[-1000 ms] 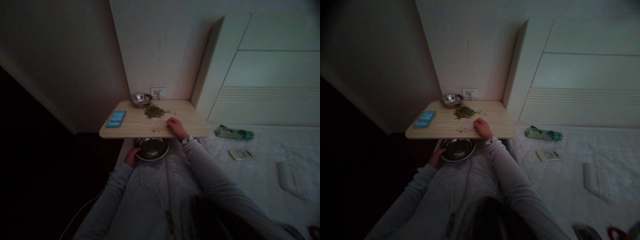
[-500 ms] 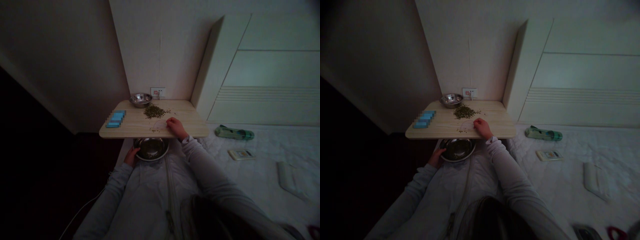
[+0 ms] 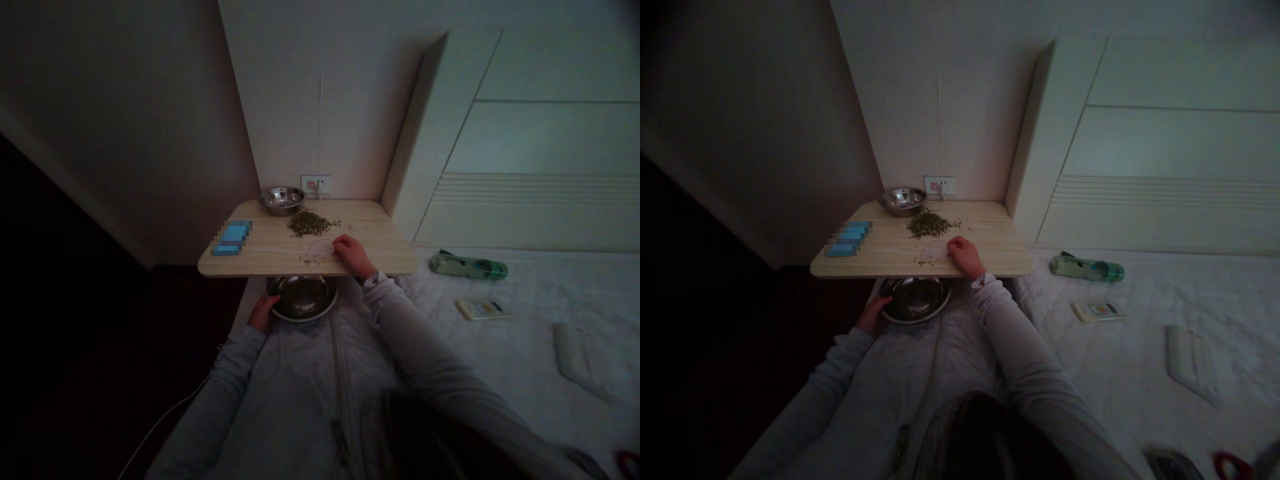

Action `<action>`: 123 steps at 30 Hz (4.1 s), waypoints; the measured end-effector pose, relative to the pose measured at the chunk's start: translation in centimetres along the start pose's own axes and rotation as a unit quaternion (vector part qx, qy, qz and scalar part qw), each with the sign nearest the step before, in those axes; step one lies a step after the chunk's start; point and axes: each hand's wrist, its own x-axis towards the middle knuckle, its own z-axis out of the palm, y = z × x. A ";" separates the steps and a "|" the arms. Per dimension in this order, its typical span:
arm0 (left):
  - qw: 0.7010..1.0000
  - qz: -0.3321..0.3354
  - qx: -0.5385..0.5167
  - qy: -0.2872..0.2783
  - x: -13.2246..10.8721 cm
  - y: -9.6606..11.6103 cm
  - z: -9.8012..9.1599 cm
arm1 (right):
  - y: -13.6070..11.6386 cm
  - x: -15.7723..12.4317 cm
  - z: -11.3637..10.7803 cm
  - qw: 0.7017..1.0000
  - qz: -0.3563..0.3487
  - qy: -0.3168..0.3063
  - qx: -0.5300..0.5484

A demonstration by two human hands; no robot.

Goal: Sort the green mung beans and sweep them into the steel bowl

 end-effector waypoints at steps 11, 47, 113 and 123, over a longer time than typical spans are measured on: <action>1.000 -0.011 -0.024 0.011 0.8 -0.6 -0.2 | -0.2 -0.2 0.0 1.000 0.002 0.003 0.000; 1.000 -0.007 -0.024 0.002 0.8 -0.7 -0.4 | -0.3 -0.3 -0.1 0.999 0.010 0.017 0.025; 0.999 -0.024 -0.040 -0.003 0.8 -0.7 -0.4 | -0.4 -0.5 -0.2 0.999 0.004 0.023 0.030; 0.998 -0.033 -0.052 -0.010 1.5 -1.3 -0.9 | -0.5 -0.5 -0.3 0.999 0.006 0.028 0.026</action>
